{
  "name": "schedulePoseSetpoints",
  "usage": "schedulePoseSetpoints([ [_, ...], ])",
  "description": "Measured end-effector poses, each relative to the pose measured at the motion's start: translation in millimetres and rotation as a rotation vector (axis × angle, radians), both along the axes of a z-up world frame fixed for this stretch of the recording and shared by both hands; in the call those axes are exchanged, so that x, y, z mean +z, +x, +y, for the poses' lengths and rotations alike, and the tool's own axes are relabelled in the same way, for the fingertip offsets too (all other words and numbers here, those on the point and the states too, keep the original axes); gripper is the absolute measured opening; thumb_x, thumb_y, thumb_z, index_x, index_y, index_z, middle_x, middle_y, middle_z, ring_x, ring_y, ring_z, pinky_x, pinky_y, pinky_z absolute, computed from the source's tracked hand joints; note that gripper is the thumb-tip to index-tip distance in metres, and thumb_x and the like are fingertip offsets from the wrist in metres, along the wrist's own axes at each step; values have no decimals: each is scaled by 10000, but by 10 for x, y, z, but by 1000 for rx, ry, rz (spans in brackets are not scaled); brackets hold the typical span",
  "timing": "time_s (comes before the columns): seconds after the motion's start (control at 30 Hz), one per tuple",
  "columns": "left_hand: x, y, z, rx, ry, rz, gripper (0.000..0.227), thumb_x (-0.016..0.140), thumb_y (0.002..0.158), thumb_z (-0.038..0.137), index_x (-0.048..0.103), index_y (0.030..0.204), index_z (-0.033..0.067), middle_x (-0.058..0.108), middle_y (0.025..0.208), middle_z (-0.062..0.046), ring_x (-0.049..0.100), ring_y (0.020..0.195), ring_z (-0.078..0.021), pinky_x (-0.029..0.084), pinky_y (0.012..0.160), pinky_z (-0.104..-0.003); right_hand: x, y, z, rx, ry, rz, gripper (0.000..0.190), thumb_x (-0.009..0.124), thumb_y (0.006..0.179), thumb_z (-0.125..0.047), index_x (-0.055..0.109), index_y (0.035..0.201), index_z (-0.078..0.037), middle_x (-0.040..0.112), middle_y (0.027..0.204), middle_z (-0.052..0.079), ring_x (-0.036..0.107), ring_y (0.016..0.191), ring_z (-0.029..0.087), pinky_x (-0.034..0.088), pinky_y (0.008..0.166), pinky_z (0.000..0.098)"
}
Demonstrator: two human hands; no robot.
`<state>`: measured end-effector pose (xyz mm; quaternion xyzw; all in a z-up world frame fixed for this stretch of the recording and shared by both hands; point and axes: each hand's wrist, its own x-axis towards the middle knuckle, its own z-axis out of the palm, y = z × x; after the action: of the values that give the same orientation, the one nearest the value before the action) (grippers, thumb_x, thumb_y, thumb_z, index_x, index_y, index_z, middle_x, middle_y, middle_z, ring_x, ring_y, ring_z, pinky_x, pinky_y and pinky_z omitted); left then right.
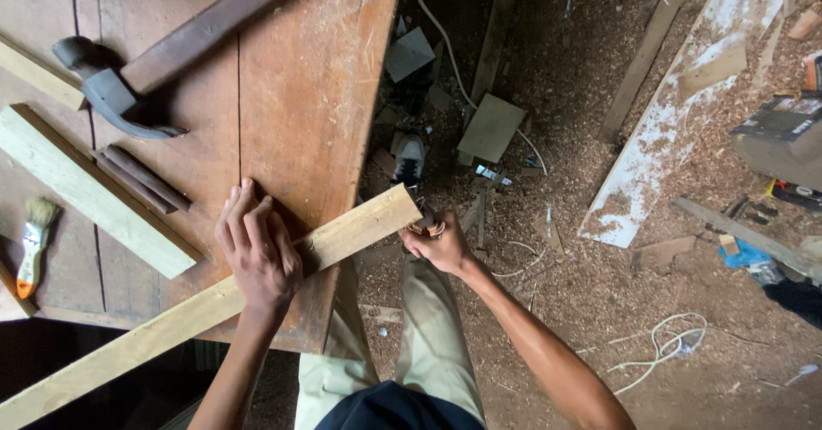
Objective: The person uses pliers to grip and pull nails from a wooden plank, then uses a hammer to tap the nails flush with the wood surface. The person repeats this process on multiple nails along the plank.
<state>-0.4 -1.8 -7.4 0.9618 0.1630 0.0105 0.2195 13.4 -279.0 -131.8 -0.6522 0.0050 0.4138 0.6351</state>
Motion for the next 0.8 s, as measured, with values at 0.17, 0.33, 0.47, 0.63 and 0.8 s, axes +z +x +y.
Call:
schedulePoseSetpoints([
  [0.17, -16, 46, 0, 0, 7, 10, 237, 547, 998, -3, 607, 1223, -45, 532, 1505, -247, 479, 1431, -424, 352, 1227, -505, 159, 200, -28, 73, 147, 77, 220, 655, 981, -38, 634, 764, -10, 636, 601, 65, 567, 439, 121, 499, 411, 262],
  [0.33, -11, -12, 3, 1, 5, 31, 246, 548, 992, 1, 606, 1225, -52, 531, 1497, -252, 476, 1420, -428, 354, 1216, -507, 193, 227, -126, 137, 291, 284, 245, 666, 973, -65, 617, 738, -21, 614, 601, 62, 570, 463, 124, 492, 415, 276],
  [0.47, -37, 24, 5, -8, 34, 29, 239, 540, 999, 1, 606, 1223, -51, 528, 1506, -255, 478, 1428, -421, 356, 1225, -508, 145, 303, -180, 191, 410, 419, 242, 682, 967, -149, 627, 757, -41, 592, 597, 45, 556, 469, 118, 503, 432, 280],
  [0.63, -6, -6, -2, -1, 22, 50, 251, 543, 991, 8, 602, 1224, -59, 526, 1507, -258, 474, 1429, -424, 353, 1229, -510, 220, 271, -207, 207, 486, 621, 273, 704, 965, -212, 602, 752, -74, 555, 603, 18, 543, 498, 116, 510, 467, 279],
  [0.8, -8, 28, -1, -6, 23, 58, 270, 542, 965, 4, 602, 1218, -66, 523, 1500, -266, 467, 1421, -437, 345, 1224, -513, 307, 351, -223, 204, 521, 913, 296, 711, 963, -175, 548, 733, -86, 532, 626, -2, 531, 537, 108, 492, 500, 287],
])
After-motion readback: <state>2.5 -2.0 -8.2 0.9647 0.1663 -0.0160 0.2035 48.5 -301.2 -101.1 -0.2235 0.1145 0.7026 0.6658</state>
